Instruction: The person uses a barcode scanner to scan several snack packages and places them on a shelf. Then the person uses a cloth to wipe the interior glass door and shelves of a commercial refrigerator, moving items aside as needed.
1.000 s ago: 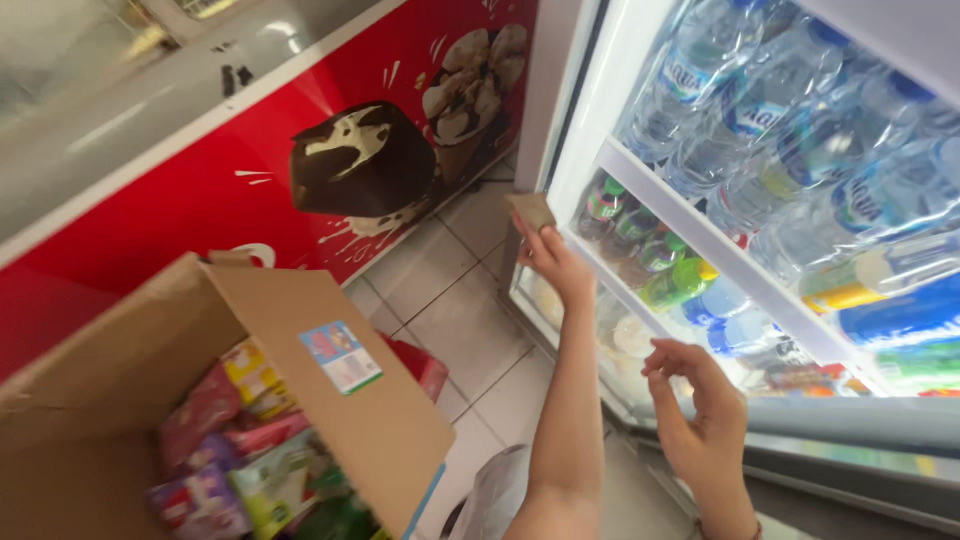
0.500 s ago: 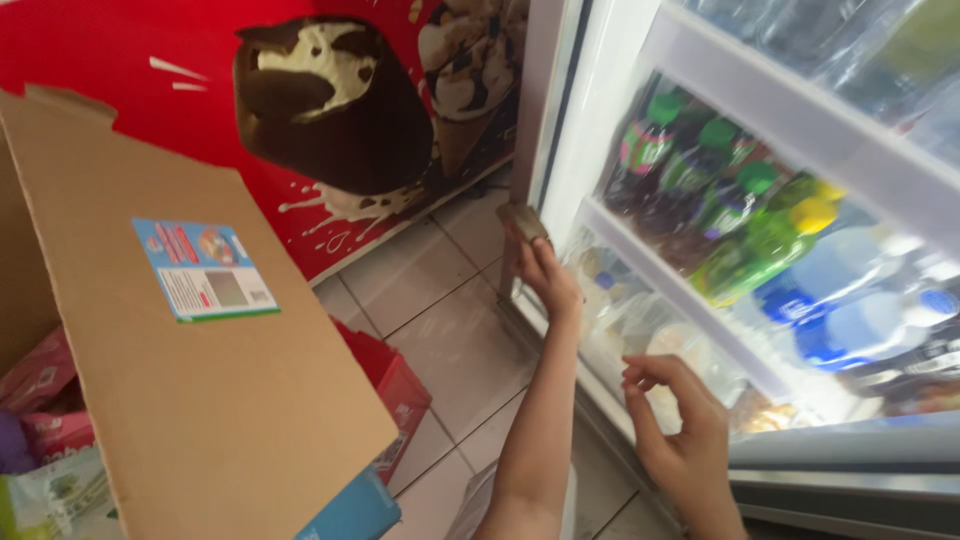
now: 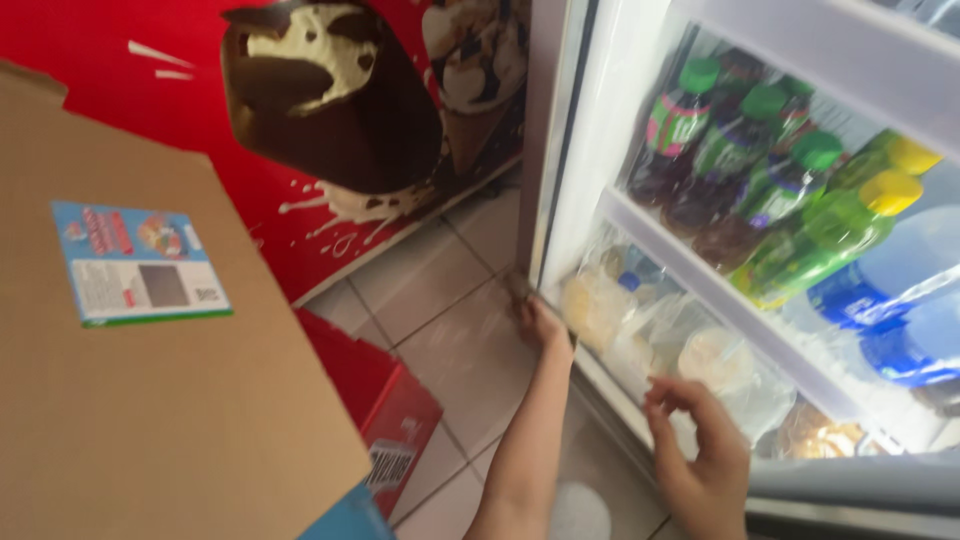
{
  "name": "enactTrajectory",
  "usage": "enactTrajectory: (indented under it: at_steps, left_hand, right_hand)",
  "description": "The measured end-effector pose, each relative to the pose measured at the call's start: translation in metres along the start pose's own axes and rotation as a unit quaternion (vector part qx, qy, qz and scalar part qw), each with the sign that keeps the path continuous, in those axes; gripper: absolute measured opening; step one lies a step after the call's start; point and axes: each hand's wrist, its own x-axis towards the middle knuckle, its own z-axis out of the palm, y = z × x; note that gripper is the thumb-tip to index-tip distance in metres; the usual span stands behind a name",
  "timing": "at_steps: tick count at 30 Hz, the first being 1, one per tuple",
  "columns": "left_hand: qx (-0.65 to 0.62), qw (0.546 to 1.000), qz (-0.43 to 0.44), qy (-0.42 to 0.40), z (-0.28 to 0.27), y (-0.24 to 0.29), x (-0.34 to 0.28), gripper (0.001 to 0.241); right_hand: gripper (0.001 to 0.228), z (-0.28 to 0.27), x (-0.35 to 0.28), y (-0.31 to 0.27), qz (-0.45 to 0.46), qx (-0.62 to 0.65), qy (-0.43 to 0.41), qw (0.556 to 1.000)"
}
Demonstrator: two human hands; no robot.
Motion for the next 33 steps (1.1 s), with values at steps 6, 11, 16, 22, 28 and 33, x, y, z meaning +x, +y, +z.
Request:
enactTrajectory:
  at_steps: [6, 11, 16, 22, 28, 33]
  left_hand:
    - [-0.017, 0.995, -0.102, 0.0, 0.011, -0.036, 0.016, 0.056]
    - [0.066, 0.995, -0.074, 0.015, 0.014, -0.039, 0.03, 0.048]
    - [-0.058, 0.992, -0.083, -0.074, -0.02, -0.035, -0.004, 0.047]
    - [-0.151, 0.961, 0.048, -0.228, -0.081, 0.016, -0.148, 0.046]
    - [-0.149, 0.814, 0.505, -0.246, -0.096, 0.181, -0.275, 0.042]
    - [-0.135, 0.701, 0.675, -0.188, -0.099, 0.347, -0.321, 0.034]
  right_hand:
    - [0.026, 0.002, -0.012, 0.019, 0.032, 0.005, 0.013, 0.999]
    - [0.026, -0.005, -0.03, 0.028, 0.03, -0.005, 0.015, 0.999]
    - [0.026, -0.014, -0.07, 0.083, 0.042, 0.008, 0.026, 0.999]
    - [0.029, -0.018, -0.119, 0.15, 0.158, 0.167, 0.045, 0.972]
    - [0.03, -0.052, -0.123, 0.098, 0.133, 0.17, 0.067, 0.974]
    - [0.024, -0.089, -0.107, 0.026, 0.089, 0.09, 0.097, 0.987]
